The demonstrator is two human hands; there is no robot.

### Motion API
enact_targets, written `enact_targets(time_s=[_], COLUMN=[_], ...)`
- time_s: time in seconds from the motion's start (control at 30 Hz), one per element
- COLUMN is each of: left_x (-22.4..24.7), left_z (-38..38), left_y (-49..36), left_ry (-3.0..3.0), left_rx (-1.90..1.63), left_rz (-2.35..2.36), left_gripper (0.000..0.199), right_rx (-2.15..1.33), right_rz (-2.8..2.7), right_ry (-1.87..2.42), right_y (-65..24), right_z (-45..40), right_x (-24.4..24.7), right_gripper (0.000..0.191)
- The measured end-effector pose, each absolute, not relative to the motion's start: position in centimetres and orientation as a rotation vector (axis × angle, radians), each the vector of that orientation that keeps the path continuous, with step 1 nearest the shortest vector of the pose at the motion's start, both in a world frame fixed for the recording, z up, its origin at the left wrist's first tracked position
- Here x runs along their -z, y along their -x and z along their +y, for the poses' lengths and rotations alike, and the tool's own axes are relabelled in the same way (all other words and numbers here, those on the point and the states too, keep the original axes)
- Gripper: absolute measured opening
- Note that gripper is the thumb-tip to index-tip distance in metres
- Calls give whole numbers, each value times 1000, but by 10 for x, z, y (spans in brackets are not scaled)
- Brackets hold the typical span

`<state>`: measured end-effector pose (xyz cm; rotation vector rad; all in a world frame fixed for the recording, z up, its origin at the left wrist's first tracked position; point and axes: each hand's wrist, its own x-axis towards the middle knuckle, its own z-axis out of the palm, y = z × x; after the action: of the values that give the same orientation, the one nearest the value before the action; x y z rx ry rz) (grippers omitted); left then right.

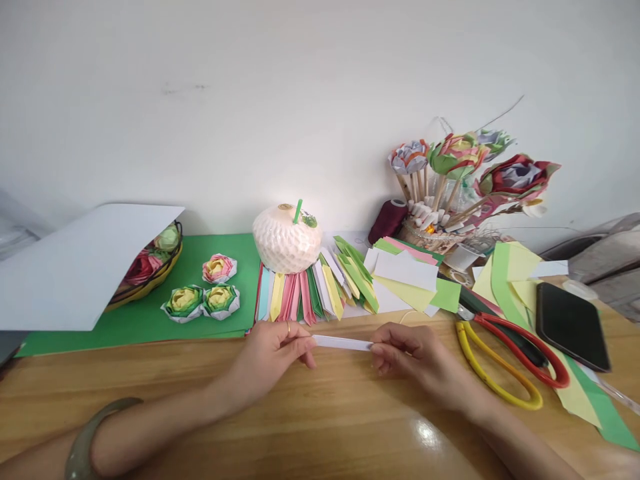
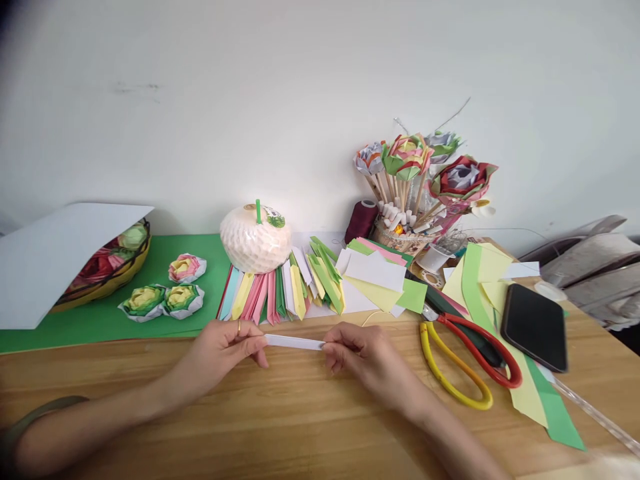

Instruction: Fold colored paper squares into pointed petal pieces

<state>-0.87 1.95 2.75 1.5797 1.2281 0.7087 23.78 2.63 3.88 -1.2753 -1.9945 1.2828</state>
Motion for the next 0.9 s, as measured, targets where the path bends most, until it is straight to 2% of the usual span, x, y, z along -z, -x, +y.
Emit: enact_targets(time_s=[0.1,0.3,0.6,0.9], left_x=[-26,-21,-23,-21], left_z=[21,19,18,15], left_y=[12,12,13,13], left_ry=[-1557,-1551,-1618,-1683], left_rx=[-786,-827,-739,-684], left_rz=[1242,1194,1155,1125], left_gripper=[34,30,29,29], right_rx=[-1149,-354,169,581], right_rz=[-2018,-1756,-2013,-2173], right_ry=[1264,1430,1498,1557], right_y=[-246,-250,-274,-296], right_z=[29,43,88,96], right_x=[-41,-40,-32,-23], right_gripper=[34,34,32,27])
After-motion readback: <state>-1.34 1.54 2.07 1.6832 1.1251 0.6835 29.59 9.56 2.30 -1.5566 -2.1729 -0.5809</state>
